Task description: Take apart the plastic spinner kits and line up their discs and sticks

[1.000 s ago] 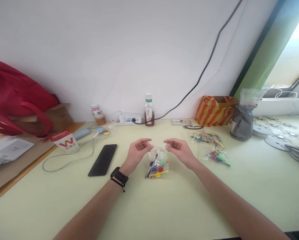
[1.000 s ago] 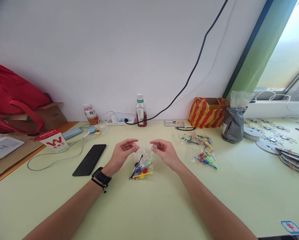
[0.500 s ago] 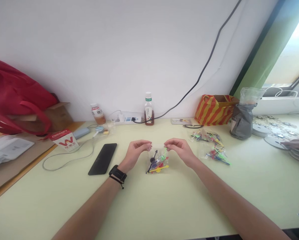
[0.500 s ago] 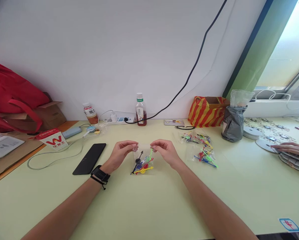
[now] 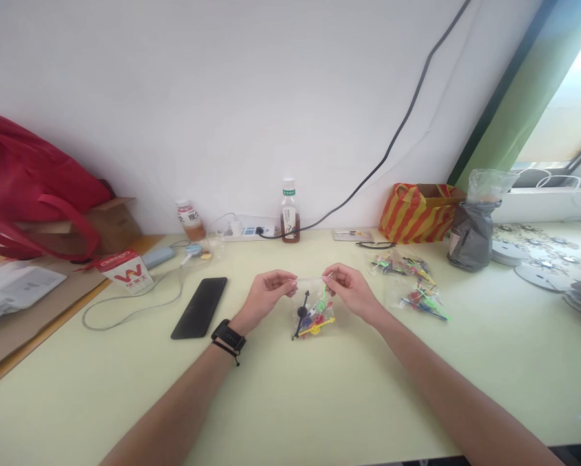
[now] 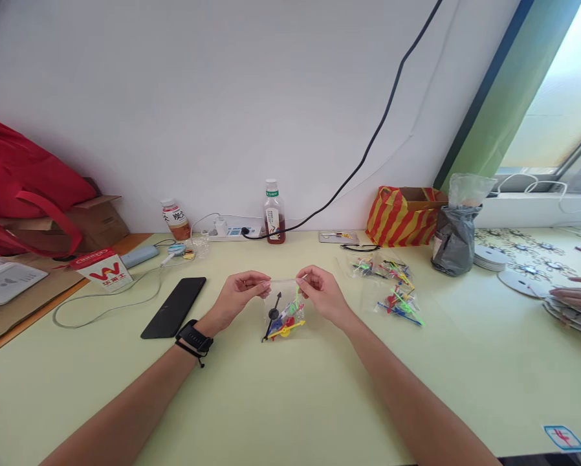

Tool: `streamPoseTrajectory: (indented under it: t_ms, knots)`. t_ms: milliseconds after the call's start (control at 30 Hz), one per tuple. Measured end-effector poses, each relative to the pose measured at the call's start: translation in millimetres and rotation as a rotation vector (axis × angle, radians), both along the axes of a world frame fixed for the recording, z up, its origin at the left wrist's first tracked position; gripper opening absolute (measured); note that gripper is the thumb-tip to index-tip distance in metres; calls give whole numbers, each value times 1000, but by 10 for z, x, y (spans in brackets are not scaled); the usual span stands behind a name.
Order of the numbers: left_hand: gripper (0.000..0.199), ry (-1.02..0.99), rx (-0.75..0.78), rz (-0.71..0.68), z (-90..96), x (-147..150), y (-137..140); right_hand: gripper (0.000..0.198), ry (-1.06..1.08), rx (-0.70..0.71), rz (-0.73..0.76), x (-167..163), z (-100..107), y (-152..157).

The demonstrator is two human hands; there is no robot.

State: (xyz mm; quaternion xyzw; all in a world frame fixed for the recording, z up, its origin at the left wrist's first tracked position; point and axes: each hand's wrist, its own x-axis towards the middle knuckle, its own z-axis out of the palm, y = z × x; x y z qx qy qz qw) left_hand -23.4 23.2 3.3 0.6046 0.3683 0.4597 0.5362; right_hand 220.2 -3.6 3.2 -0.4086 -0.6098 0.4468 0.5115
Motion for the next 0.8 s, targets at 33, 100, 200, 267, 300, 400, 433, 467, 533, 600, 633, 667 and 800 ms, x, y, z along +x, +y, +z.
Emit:
streamPoseTrajectory:
  t_ms: [33,100,200,267,300,400,433,467,533,600,633,667,800]
  knots:
    - [29,-13,-11,3,4,-4,-2,32,9,-5,4,10,5,0]
    - [25,-38,-30,15,5,-17,-3,29,23,-20,8,32,17,-1]
    - [22,-56,-41,15,-1,-31,-4,20,12,-23,17,60,43,-9]
    - [22,-47,-25,3,-3,-28,-10,16,10,-18,35,67,59,-21]
    - [23,-47,-14,3,-3,-22,-14,16,22,-24,45,66,65,-28]
    - [34,-54,7,5,1,1,-25,30,28,-81,78,49,59,-41]
    - [39,-49,5,4,1,8,-27,34,7,-97,98,40,50,-41]
    - [42,-33,3,0,-1,14,-28,36,-19,-105,117,32,40,-39]
    - [40,18,5,-12,-8,22,-28,37,-62,-100,137,16,23,-35]
    - [34,50,14,-31,-19,29,-28,38,-73,-89,126,3,19,-36]
    - [32,56,19,-44,-24,31,-28,39,-74,-86,118,-3,23,-39]
    - [31,59,23,-54,-29,33,-28,39,-77,-85,116,-8,29,-45]
    - [32,71,46,-26,-40,30,-18,39,-67,-82,112,-26,50,-67]
